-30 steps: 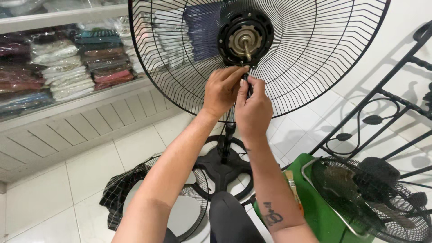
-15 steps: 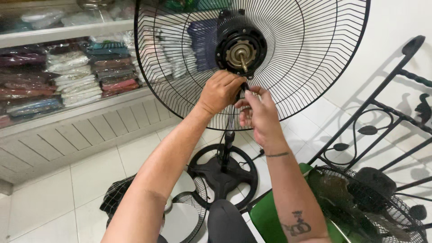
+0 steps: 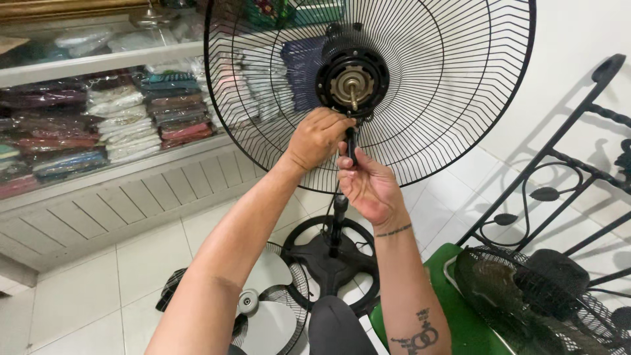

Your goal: The person removes the front grille and fan blades from a standing electric fan, then uses a screwdriver to loosen and remove the rear grille. The person places the removed parts on the floor and continues to unscrew fasteners from the motor housing.

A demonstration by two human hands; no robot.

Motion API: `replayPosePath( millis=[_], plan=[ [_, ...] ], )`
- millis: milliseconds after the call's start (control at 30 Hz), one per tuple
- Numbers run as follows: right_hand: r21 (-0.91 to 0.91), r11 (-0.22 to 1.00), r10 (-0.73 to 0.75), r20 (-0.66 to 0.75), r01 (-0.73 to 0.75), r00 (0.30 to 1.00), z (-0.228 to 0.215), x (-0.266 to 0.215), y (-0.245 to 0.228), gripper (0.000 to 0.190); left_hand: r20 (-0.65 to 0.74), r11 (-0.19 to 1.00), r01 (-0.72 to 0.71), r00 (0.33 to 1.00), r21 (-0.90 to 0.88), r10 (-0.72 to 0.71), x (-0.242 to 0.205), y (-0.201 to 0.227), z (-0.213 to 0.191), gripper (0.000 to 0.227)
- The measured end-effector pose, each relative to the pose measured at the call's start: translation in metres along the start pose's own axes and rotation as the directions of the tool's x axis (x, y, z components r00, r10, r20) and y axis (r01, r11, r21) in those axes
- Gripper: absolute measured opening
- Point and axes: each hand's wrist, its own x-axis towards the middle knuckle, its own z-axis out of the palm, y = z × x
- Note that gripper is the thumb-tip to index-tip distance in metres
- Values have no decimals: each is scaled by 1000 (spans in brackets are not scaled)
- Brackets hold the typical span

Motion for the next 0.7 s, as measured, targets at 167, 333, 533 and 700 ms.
replayPosePath(
  millis=[167,333,533,700],
  plan=[
    [-260,966,-50,-158,7,986,0,3,-15,30,-5,1000,-18,1000,1,18,-1,-5,1,36],
    [-499,861,-113,-371,-95,922,17,4,-28,27,-31,1000,-23,999,18,23,0,-5,8,35],
    [-810,535,-358,-475,-241,804,37,8,-28,29,-96,1000,3,995,19,-1,1,1,22,30],
    [-900,269,-494,-435,-343,753,45,14,-24,30,-159,997,69,985,21,-64,1,7,30,28]
  ],
)
